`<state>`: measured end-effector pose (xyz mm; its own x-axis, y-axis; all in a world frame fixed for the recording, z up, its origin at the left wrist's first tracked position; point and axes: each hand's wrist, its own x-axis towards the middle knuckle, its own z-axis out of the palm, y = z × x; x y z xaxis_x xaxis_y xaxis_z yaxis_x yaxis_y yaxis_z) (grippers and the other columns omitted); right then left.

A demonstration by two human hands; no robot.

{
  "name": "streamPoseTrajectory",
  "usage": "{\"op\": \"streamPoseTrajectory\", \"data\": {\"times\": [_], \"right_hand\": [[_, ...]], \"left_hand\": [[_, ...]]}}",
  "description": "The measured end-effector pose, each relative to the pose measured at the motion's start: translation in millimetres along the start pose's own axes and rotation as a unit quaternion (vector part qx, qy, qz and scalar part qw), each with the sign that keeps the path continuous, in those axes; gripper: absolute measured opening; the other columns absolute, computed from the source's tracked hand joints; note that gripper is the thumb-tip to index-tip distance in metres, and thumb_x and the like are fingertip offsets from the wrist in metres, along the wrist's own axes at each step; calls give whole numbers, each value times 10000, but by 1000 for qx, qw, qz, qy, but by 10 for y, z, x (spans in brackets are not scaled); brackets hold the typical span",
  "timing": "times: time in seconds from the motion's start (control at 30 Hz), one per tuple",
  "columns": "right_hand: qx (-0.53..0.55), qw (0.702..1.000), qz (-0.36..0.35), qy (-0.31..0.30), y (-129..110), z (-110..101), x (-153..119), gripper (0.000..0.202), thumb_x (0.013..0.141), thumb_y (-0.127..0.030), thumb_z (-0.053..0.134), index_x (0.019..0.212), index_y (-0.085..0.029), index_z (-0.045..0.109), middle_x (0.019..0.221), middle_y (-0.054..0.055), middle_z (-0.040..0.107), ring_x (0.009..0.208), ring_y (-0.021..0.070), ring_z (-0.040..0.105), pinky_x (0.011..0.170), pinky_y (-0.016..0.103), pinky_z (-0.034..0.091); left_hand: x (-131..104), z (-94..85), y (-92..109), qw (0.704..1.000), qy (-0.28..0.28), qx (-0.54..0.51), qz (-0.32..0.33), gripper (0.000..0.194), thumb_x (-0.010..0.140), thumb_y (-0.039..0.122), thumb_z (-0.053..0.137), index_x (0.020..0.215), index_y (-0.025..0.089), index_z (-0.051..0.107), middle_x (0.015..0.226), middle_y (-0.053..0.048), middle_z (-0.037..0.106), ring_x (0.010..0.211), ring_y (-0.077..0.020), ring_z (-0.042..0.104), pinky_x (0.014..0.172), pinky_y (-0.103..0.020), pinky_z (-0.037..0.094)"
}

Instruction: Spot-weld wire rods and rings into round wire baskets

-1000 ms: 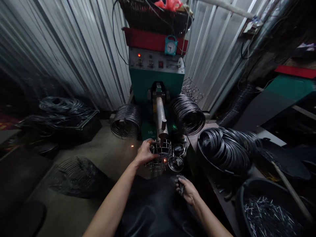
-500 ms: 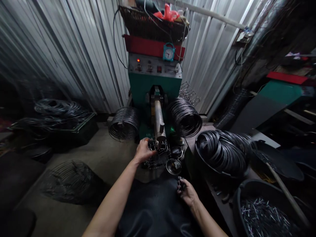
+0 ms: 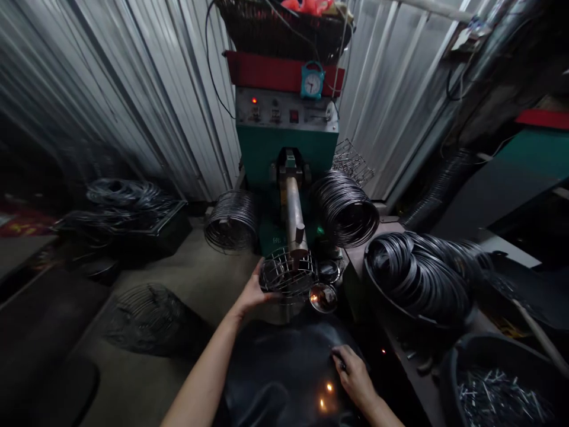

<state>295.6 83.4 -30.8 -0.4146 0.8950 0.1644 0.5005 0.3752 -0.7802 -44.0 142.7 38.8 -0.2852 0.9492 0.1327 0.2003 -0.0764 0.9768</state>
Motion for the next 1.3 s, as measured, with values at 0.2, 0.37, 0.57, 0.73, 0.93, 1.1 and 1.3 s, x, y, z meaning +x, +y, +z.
{"op": "streamPoseTrajectory", "data": {"times": [0.2, 0.37, 0.57, 0.73, 0.93, 1.1, 1.3], "right_hand": [[63, 989, 93, -96, -452, -258, 421, 202, 759, -307, 525, 835, -174, 656, 721, 39, 654, 694, 192, 606, 642, 285, 472], [48, 980, 31, -189, -1361, -524, 877, 248, 664, -176, 621, 909, -196, 582, 715, -30, 595, 670, 133, 537, 607, 219, 406], [-126, 964, 11, -236, -1705, -386, 1216, 304, 560, -107, 688, 823, -176, 552, 688, -24, 565, 629, 134, 496, 538, 210, 323], [-114, 988, 16, -101, -1597, -229, 1113, 197, 646, -86, 572, 808, -198, 566, 666, -29, 575, 622, 129, 512, 559, 208, 339], [23, 983, -88, -162, -1431, -311, 998, 198, 760, -99, 492, 839, -179, 655, 784, 7, 671, 753, 142, 614, 683, 226, 438], [-32, 963, -155, -218, -1417, -419, 1060, 265, 744, -148, 628, 1008, -167, 653, 931, 71, 684, 853, 182, 631, 751, 270, 466], [-57, 963, -173, -200, -1381, -330, 1113, 220, 764, -114, 605, 967, -178, 663, 914, 64, 682, 842, 165, 636, 734, 251, 471]], "left_hand": [[-203, 79, -121, 992, 69, -93, -46, 1040, 506, 400, 805, 1371, 204, 262, 1303, -128, 489, 1183, -282, 506, 1001, -428, 410], [-570, -64, 122, 992, 30, 107, 63, 902, 546, 344, 789, 1330, 221, 361, 1319, -115, 447, 1216, -290, 458, 1029, -452, 373], [-864, 120, 568, 938, -63, 309, 146, 861, 529, 239, 761, 1306, 198, 391, 1300, -133, 453, 1225, -307, 420, 1023, -474, 358], [-843, 301, 882, 910, -60, 383, 146, 671, 495, 196, 739, 1130, 187, 525, 1269, -136, 508, 1200, -333, 438, 994, -490, 355], [-841, 303, 971, 913, -58, 381, 137, 613, 503, 234, 749, 1080, 200, 543, 1271, -117, 522, 1197, -319, 452, 971, -479, 368], [-798, 276, 909, 924, -62, 357, 124, 610, 517, 268, 756, 1084, 209, 536, 1276, -112, 520, 1213, -313, 447, 974, -478, 371], [-694, 250, 786, 935, -62, 324, 133, 633, 484, 227, 766, 1075, 218, 541, 1271, -111, 522, 1209, -315, 455, 980, -484, 370]]}}
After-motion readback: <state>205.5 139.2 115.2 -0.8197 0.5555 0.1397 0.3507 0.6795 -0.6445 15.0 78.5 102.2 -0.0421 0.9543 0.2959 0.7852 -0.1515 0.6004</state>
